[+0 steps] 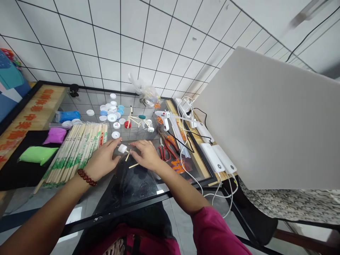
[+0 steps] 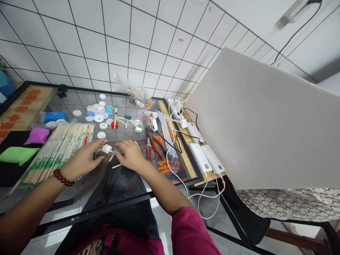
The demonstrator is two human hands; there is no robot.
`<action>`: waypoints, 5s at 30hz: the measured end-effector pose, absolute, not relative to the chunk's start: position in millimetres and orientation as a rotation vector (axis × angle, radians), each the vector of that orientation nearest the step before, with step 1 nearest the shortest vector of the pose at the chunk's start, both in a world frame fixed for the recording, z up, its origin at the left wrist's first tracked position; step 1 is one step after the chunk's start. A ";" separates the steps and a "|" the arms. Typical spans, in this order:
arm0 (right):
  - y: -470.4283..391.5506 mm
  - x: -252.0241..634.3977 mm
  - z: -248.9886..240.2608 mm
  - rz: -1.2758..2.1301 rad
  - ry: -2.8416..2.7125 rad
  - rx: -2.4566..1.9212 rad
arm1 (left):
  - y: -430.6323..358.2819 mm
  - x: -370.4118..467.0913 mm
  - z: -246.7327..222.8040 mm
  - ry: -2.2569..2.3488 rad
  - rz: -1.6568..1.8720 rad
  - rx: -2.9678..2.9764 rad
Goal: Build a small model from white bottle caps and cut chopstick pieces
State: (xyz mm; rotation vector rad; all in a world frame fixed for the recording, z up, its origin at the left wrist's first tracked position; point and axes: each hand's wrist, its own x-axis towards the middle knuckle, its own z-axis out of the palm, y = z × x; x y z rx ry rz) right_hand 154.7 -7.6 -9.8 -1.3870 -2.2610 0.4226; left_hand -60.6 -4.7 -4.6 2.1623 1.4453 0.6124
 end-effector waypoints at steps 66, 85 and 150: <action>1.5 165.9 -24.4 0.542 -2.353 -0.991 | -21.1 -46.2 5.8 1.520 0.222 2.443; -0.2 160.7 -34.8 0.504 -2.324 -1.027 | -35.7 -22.2 4.6 1.653 -0.070 2.475; -4.9 160.2 -21.7 0.726 -2.069 -0.938 | -17.7 -46.6 4.3 1.243 0.693 1.823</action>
